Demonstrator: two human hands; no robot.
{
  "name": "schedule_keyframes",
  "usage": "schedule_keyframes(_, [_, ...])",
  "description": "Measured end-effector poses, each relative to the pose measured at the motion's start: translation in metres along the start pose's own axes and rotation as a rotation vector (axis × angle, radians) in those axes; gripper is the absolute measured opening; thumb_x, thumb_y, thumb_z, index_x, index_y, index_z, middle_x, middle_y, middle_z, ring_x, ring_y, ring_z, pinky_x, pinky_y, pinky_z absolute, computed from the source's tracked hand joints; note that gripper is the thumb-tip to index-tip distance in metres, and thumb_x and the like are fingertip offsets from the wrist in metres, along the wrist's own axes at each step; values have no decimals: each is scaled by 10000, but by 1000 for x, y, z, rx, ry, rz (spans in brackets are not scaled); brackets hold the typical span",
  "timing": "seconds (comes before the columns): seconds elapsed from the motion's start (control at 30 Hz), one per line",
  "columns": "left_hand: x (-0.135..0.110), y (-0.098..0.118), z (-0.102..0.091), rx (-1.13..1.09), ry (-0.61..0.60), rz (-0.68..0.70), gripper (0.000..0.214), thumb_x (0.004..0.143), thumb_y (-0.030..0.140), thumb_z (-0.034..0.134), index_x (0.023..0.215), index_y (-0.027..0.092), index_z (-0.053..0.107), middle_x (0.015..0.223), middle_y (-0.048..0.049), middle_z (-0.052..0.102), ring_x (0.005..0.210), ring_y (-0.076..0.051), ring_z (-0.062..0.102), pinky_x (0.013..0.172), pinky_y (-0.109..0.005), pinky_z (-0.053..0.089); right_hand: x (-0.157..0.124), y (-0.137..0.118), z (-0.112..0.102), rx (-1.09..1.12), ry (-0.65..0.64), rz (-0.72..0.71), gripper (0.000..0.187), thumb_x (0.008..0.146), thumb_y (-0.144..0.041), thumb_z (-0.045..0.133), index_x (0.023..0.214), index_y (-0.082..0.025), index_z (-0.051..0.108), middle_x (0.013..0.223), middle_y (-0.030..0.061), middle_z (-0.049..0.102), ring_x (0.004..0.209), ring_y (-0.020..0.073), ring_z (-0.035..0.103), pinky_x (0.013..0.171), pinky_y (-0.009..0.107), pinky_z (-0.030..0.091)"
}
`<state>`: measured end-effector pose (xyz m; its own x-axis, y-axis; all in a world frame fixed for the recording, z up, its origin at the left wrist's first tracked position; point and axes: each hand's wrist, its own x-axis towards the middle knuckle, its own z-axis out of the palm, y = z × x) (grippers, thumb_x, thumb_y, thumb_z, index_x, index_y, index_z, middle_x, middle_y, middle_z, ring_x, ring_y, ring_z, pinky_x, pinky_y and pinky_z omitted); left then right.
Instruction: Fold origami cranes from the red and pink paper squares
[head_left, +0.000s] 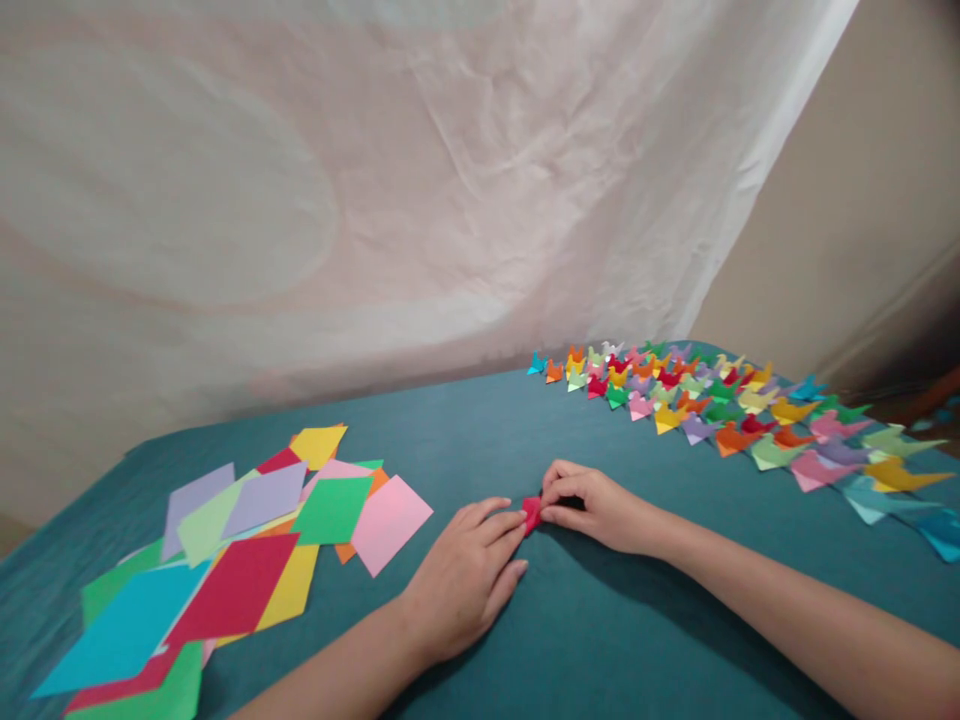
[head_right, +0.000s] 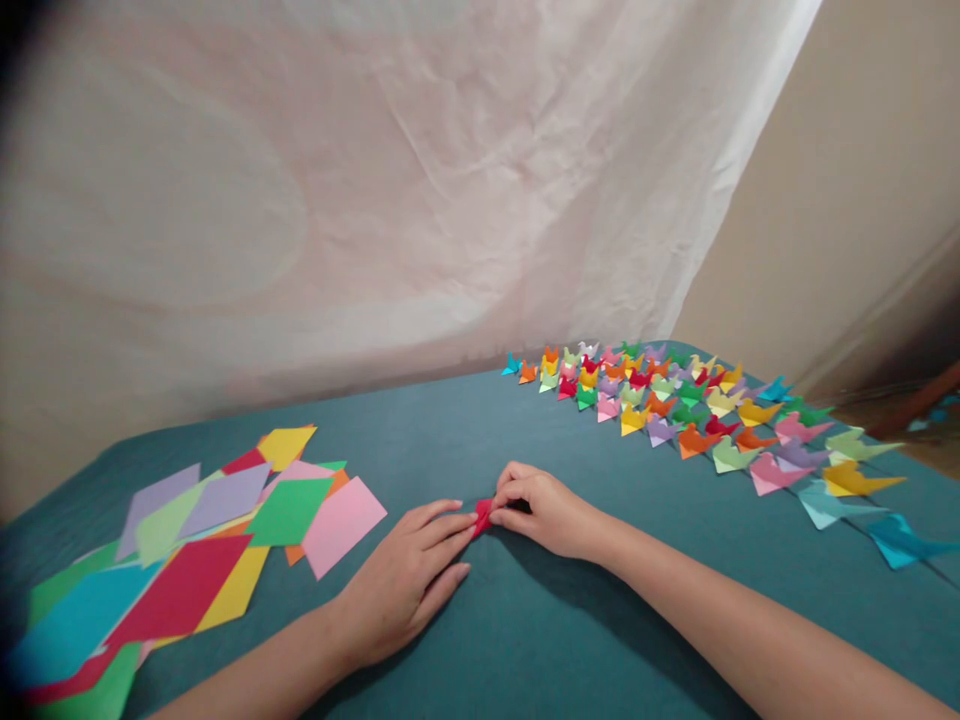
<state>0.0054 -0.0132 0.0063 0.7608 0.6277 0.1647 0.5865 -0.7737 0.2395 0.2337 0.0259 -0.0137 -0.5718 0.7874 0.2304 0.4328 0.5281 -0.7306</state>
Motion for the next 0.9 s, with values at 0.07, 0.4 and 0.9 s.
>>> schedule_keyframes(0.07, [0,-1,1,-24,8,2,367,917,257,437,1275,187,476,1282,-50,534,1233,-227,404,1040,-418,358,1,0,2,12,21,19,141,858,-236,563,766,-164,643,835,26,560,765,127,551,705,242,439])
schedule_keyframes(0.4, [-1,3,-1,-35,26,33,356,920,211,400,1267,169,467,1226,-89,551,1163,-219,458,1015,-412,388,2,-2,7,-35,64,44,121,830,-190,569,715,-162,595,812,23,558,755,133,537,696,256,426])
schedule_keyframes(0.9, [-1,4,1,77,-12,24,415,910,311,462,1301,174,435,1250,-104,515,1220,-263,410,1027,-449,368,2,-2,7,-72,61,45,126,826,-181,560,702,-162,573,798,21,552,752,134,530,699,254,423])
